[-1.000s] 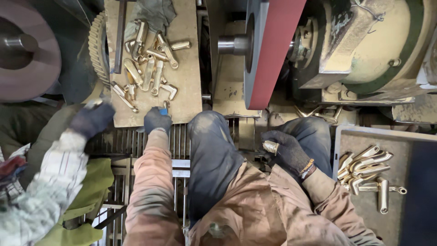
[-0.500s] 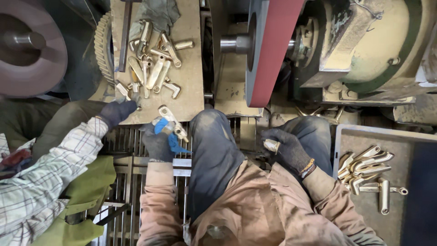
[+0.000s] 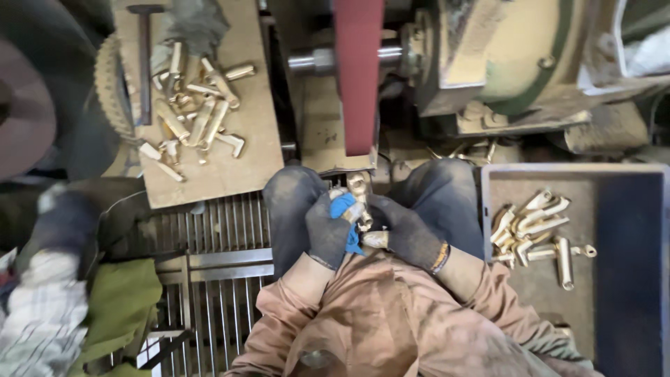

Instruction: The person uses a belt sander to grind and polish several metal components, picking them up from a tray and holding them against the moving belt before placing them in a bin.

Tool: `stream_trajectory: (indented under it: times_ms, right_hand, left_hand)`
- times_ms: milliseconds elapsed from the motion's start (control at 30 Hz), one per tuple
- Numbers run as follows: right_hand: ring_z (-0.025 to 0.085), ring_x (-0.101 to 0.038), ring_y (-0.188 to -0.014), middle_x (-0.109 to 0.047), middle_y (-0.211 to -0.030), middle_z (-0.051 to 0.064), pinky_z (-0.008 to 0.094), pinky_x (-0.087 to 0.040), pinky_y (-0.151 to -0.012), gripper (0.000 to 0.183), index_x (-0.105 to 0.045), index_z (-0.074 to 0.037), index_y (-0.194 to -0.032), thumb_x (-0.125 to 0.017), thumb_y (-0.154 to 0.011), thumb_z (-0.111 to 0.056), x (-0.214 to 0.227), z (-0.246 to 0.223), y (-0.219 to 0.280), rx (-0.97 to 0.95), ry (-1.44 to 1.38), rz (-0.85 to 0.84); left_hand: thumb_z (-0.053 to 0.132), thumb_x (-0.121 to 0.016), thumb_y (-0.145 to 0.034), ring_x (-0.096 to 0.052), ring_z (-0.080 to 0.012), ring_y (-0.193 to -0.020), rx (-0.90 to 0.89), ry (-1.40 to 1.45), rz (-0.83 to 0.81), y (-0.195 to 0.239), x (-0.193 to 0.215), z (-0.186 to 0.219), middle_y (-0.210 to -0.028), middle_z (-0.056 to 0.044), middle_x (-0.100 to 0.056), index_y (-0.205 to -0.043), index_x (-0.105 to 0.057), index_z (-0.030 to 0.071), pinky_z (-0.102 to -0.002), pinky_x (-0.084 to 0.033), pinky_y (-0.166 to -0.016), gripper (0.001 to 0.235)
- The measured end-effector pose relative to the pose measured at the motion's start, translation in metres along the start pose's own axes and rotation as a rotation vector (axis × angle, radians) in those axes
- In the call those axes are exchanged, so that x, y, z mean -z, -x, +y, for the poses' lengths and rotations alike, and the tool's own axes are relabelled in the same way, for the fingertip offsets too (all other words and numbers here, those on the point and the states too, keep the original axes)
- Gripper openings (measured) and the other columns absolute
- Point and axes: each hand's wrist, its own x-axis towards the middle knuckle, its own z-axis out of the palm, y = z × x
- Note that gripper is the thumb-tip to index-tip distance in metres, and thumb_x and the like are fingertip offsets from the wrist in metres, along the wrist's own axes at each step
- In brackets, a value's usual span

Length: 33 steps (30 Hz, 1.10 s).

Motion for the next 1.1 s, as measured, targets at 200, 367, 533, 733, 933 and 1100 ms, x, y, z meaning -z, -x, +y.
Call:
stream_trajectory:
  times_ms: [200,367,533,733,933,1100]
  right_hand:
    - [0.01,-0.06,-0.107,-0.068,-0.118,0.005,0.027,-0.053,-0.096,0.054,-0.06,-0.001,-0.133,-0.078,-0.082,0.003,0.01,0.005,0.01,0.202,0.407,0.065]
    - [0.009,-0.063,-0.101,-0.068,-0.115,0.003,0.026,-0.056,-0.084,0.051,-0.059,-0.001,-0.135,-0.072,-0.086,0.004,0.023,0.022,0.006,0.028,-0.055,0.054]
    - [0.013,-0.067,-0.093,-0.069,-0.113,0.006,0.028,-0.059,-0.076,0.052,-0.057,-0.003,-0.137,-0.069,-0.087,0.001,0.037,0.021,0.005,-0.007,-0.229,0.044]
    - [0.013,-0.067,-0.092,-0.069,-0.112,0.007,0.028,-0.057,-0.077,0.052,-0.056,-0.001,-0.139,-0.07,-0.089,0.002,0.038,0.019,0.007,0.0,-0.294,0.042]
    - [0.009,-0.062,-0.09,-0.066,-0.108,0.002,0.026,-0.056,-0.076,0.059,-0.056,-0.003,-0.14,-0.074,-0.084,0.004,0.036,0.023,0.004,-0.019,-0.254,0.007]
    - [0.008,-0.06,-0.088,-0.063,-0.103,-0.002,0.026,-0.056,-0.075,0.06,-0.058,-0.008,-0.139,-0.075,-0.082,0.002,0.034,0.022,0.006,-0.039,0.107,0.038]
  left_hand:
    - [0.002,-0.08,-0.081,-0.07,-0.0131,-0.091,0.038,-0.225,-0.192,0.016,-0.015,0.021,-0.102,-0.007,-0.075,-0.116,-0.068,-0.002,-0.028,-0.058,-0.082,0.037]
    - [0.005,-0.08,-0.081,-0.071,-0.0135,-0.095,-0.005,-0.156,-0.222,0.013,0.004,0.047,-0.104,-0.005,-0.076,-0.118,-0.064,0.001,-0.027,-0.058,-0.086,0.041]
    - [0.016,-0.084,-0.08,-0.073,-0.0217,-0.1,-0.263,-0.576,0.043,-0.005,0.064,0.066,-0.109,-0.009,-0.074,-0.114,-0.069,0.002,-0.032,-0.056,-0.092,0.039]
    - [0.017,-0.082,-0.079,-0.064,-0.0338,-0.106,-0.287,-0.844,0.124,0.022,0.083,0.046,-0.112,-0.018,-0.066,-0.12,-0.061,-0.001,-0.041,-0.051,-0.099,0.05]
    - [0.016,-0.079,-0.081,-0.061,-0.0428,-0.114,-0.462,-1.149,0.059,0.025,0.096,0.034,-0.122,-0.023,-0.065,-0.125,-0.062,-0.001,-0.044,-0.048,-0.102,0.05]
    - [0.018,-0.078,-0.087,-0.068,-0.0367,-0.108,-0.485,-0.81,-0.137,0.002,0.078,0.045,-0.119,-0.019,-0.067,-0.128,-0.062,0.0,-0.041,-0.054,-0.097,0.047]
